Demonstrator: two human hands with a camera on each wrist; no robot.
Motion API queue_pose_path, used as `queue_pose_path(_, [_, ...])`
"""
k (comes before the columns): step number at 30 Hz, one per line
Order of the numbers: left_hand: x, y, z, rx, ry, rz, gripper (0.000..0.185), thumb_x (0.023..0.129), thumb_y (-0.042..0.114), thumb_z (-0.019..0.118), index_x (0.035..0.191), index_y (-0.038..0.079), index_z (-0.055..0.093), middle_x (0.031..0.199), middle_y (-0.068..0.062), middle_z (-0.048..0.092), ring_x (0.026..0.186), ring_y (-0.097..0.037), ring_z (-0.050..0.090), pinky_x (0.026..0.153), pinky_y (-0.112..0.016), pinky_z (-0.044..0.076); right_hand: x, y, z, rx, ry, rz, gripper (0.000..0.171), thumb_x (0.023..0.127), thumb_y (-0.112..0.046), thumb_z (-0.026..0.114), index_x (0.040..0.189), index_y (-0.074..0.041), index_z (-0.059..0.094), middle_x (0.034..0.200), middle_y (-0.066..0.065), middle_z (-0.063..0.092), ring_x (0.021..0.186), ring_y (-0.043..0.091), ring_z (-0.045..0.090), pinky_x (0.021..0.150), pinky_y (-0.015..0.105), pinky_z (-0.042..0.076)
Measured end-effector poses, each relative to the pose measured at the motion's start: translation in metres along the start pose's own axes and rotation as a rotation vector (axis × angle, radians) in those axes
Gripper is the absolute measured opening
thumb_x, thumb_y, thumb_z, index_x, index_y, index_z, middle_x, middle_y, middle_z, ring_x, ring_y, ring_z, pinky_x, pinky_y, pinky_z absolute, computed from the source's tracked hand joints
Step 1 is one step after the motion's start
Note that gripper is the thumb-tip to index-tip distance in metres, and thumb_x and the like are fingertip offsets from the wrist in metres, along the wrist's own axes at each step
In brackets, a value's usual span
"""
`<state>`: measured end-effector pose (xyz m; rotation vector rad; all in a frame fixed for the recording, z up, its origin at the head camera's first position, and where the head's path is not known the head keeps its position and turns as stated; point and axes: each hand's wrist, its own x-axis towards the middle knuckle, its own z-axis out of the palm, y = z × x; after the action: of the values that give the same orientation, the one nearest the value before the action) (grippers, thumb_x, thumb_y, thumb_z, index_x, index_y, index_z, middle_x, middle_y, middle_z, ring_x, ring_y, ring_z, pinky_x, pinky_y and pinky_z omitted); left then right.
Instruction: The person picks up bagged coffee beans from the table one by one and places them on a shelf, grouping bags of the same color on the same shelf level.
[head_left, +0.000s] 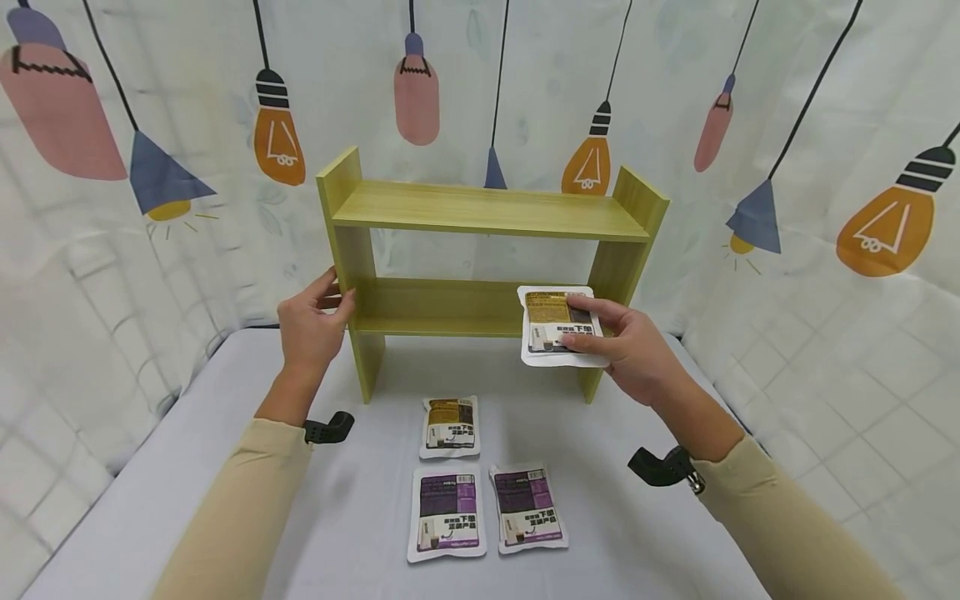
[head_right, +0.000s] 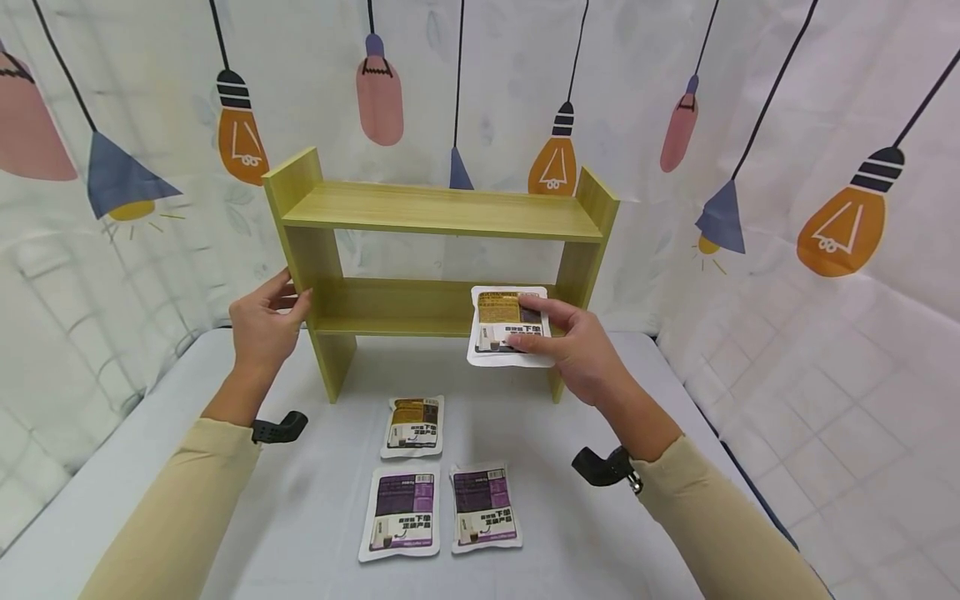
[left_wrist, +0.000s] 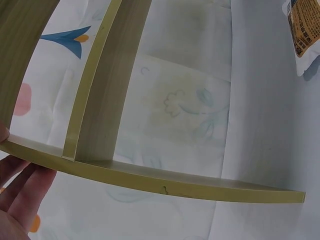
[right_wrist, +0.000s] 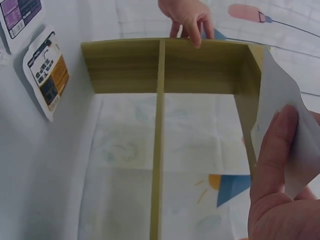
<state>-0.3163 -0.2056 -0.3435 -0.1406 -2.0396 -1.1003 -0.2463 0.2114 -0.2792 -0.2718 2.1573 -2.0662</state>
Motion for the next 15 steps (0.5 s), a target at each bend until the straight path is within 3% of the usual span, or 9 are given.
queue_pose_path(5, [0.000, 0.000, 0.000, 0.000, 0.004, 0.000, 0.044, 0.097, 0.020, 0.069, 0.141, 0.020, 0.064, 0.119, -0.014, 0.076, 0.098, -0.034, 0.077, 0.083, -0.039, 0.062, 0.000, -0.008, -0.001, 0.038, -0.016, -0.016, 0.060, 0.093, -0.002, 0.073, 0.148, -0.018, 0.057, 0.141, 0.005, 0.046, 0.113, 0.018, 0.063, 0.087, 0.022, 0.059])
queue_pose_path(15, [0.000, 0.000, 0.000, -0.005, -0.003, -0.004, 0.044, 0.097, 0.019, 0.068, 0.141, 0.019, 0.064, 0.119, -0.014, 0.076, 0.099, -0.034, 0.077, 0.085, -0.049, 0.059, 0.000, -0.024, -0.005, 0.062, -0.022, -0.021, 0.058, 0.093, -0.004, 0.073, 0.147, -0.019, 0.058, 0.139, 0.005, 0.047, 0.114, 0.019, 0.063, 0.088, 0.022, 0.059])
